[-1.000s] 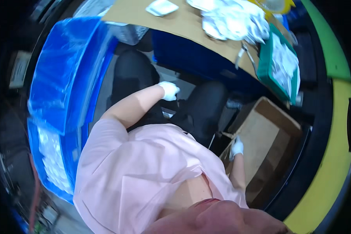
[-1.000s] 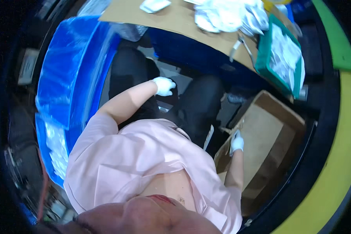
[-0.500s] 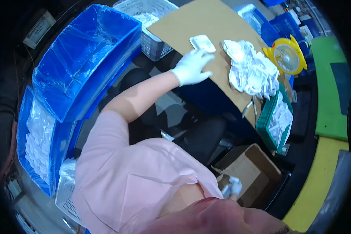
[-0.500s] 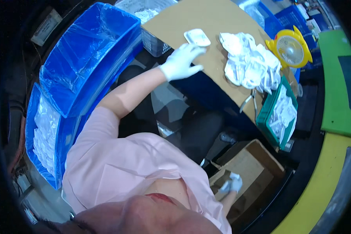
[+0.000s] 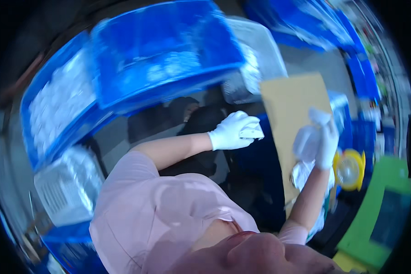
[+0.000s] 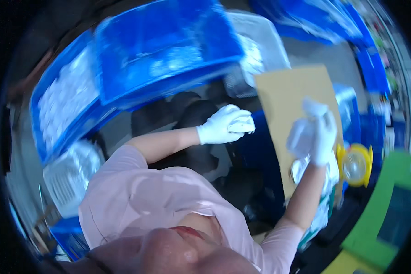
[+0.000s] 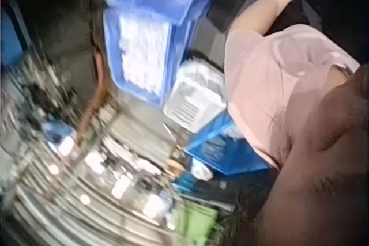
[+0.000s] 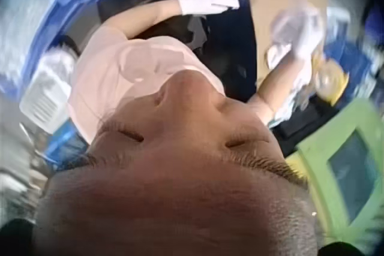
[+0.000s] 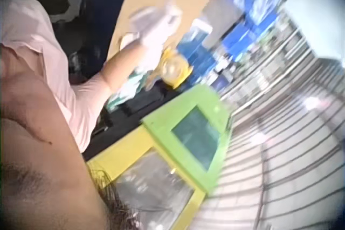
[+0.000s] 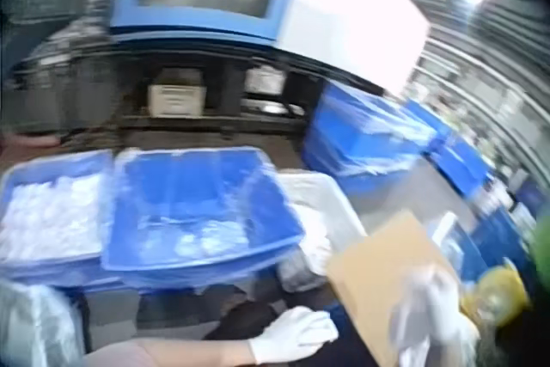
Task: Manual assembly and trimming of white plastic electronic components at a production workstation.
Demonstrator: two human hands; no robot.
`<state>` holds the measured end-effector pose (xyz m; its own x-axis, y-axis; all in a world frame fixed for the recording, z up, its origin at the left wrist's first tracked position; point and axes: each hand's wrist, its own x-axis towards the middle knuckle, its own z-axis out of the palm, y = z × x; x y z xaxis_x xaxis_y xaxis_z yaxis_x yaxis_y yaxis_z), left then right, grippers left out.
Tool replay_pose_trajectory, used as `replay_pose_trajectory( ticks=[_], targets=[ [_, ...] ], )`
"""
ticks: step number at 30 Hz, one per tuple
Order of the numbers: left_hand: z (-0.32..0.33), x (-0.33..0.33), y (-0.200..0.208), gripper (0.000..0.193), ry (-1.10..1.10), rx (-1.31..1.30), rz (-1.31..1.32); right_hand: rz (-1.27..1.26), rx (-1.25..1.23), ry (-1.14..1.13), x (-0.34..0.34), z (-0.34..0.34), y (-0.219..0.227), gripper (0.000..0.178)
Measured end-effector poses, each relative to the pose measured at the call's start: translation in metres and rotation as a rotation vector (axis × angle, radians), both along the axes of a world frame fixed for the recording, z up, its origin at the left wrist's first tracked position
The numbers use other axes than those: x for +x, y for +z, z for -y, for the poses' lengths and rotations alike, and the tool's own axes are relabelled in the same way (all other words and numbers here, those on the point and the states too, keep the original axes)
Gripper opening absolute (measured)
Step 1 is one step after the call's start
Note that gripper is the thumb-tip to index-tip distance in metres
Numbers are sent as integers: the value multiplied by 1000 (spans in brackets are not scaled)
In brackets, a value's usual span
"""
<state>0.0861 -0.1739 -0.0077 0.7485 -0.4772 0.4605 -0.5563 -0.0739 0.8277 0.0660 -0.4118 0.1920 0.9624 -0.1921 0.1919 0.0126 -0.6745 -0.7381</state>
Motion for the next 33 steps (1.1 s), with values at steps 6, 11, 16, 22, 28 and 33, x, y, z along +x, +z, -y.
replay_pose_trajectory(
  ticks=[6, 11, 16, 22, 28, 33],
  targets=[
    [-182, -24, 8, 47, 646, 51, -236, 67, -463, -108, 211, 16, -77, 41],
    [-290, -57, 4, 33, 815, -754, -572, -738, 894, 246, 190, -150, -129, 41],
    [-327, -79, -14, 49, 293, -1878, -832, -1186, 1179, 582, 162, -350, -161, 42],
    [-358, -98, -11, 74, 32, -2072, -619, -1065, 1150, 685, 116, -513, -160, 47],
    [-391, -110, -38, 69, 224, -1730, -617, -1061, 1033, 987, 111, -555, -167, 48],
    [-418, -107, -36, 58, 168, -1722, -529, -1049, 875, 1263, 103, -594, -164, 52]
  ],
)
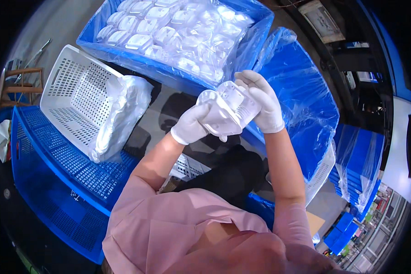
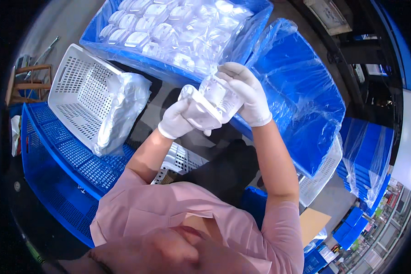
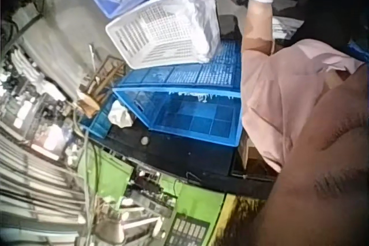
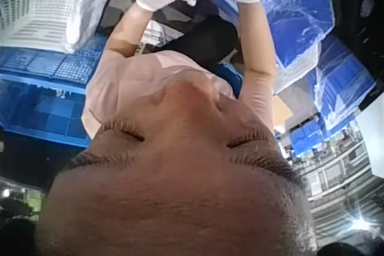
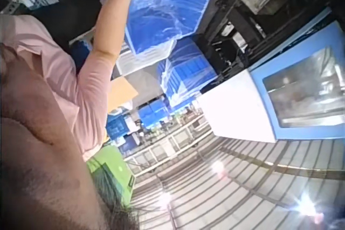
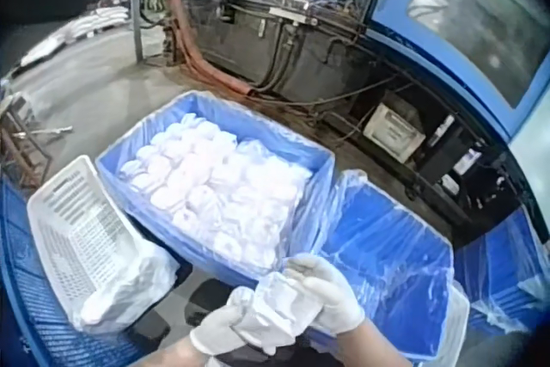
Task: Manual assembly and trimming of white plastic electronic components at a production workstation.
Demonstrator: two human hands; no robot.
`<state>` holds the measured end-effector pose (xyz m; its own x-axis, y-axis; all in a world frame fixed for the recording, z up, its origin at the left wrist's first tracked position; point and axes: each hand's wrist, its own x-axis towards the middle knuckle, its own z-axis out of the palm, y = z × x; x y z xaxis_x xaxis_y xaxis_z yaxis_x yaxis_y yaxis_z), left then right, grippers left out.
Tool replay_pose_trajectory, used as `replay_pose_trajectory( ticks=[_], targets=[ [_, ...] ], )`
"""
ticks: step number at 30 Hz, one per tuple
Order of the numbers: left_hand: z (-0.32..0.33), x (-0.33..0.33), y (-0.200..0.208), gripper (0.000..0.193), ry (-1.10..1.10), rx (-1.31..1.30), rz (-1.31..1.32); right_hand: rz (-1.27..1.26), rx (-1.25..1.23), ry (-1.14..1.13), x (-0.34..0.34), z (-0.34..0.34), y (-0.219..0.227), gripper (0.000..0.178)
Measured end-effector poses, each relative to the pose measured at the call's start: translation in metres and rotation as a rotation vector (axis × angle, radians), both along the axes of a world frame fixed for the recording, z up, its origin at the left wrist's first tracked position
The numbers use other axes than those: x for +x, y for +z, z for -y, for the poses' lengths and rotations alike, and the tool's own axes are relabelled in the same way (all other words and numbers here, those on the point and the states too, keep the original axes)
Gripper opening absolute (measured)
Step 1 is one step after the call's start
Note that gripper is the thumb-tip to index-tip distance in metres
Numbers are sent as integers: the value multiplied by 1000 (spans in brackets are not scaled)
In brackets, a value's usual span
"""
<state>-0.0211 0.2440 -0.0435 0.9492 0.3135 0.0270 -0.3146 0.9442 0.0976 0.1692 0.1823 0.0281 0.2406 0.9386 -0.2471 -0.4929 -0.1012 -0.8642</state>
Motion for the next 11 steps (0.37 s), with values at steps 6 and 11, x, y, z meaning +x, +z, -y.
replay_pose_trajectory(
  ticks=[6, 11],
  targets=[
    [-46, 18, 15, 27, 698, 1919, -653, 1309, -324, 37, 14, -36, 15, 45],
    [-68, 51, 9, 44, 462, 2260, -904, 1169, -417, 55, 7, -81, 4, 53]
  ],
)
